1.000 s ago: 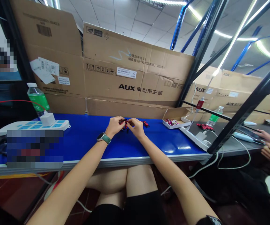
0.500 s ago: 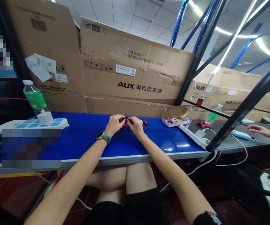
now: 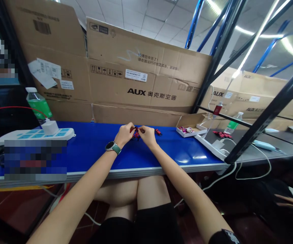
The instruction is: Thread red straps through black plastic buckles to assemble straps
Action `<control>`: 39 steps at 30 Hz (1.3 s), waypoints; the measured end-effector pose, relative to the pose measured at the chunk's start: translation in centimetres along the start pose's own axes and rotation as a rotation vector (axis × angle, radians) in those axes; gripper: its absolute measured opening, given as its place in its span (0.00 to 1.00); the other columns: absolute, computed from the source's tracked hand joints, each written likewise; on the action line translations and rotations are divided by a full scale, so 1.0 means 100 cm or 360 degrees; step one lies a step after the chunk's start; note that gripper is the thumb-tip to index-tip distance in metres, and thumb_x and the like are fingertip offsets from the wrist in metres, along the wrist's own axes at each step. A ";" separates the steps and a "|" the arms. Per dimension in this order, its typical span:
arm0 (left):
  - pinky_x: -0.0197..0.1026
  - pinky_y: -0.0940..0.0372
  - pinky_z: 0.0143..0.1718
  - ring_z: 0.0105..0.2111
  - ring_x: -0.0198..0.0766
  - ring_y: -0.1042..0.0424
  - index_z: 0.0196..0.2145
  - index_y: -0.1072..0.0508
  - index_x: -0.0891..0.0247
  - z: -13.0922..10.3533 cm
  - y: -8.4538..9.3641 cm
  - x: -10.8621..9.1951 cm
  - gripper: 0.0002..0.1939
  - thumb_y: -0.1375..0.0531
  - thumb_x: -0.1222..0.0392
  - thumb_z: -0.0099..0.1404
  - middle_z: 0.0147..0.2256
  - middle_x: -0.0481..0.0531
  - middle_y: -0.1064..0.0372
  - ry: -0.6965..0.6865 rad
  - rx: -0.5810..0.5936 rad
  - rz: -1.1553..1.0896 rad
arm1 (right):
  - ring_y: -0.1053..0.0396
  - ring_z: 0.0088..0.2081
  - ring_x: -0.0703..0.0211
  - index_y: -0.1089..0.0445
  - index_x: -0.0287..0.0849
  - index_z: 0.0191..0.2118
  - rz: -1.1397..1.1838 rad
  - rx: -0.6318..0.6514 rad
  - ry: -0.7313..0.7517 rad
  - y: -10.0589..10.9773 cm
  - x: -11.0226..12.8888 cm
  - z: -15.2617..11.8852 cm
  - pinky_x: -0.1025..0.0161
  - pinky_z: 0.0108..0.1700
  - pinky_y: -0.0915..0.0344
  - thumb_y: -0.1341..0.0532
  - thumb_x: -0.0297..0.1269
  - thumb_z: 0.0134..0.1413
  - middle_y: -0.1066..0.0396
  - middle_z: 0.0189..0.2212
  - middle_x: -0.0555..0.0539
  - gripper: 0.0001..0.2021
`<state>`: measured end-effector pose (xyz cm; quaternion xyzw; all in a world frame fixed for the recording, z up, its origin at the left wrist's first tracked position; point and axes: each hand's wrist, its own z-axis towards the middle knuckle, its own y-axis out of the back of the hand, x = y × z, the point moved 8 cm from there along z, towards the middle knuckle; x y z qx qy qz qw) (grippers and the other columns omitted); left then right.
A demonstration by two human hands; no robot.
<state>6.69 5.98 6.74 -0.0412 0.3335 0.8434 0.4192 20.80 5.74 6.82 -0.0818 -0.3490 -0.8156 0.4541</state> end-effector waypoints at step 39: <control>0.43 0.29 0.42 0.37 0.42 0.23 0.35 0.25 0.62 -0.008 -0.030 0.016 0.13 0.35 0.49 0.60 0.36 0.55 0.22 0.0461 0.0000 -0.0859 | 0.25 0.30 0.59 0.27 0.41 0.41 0.1340 -0.0168 -0.0845 -0.013 -0.048 -0.010 0.60 0.37 0.25 0.26 0.51 0.36 0.24 0.28 0.49 0.26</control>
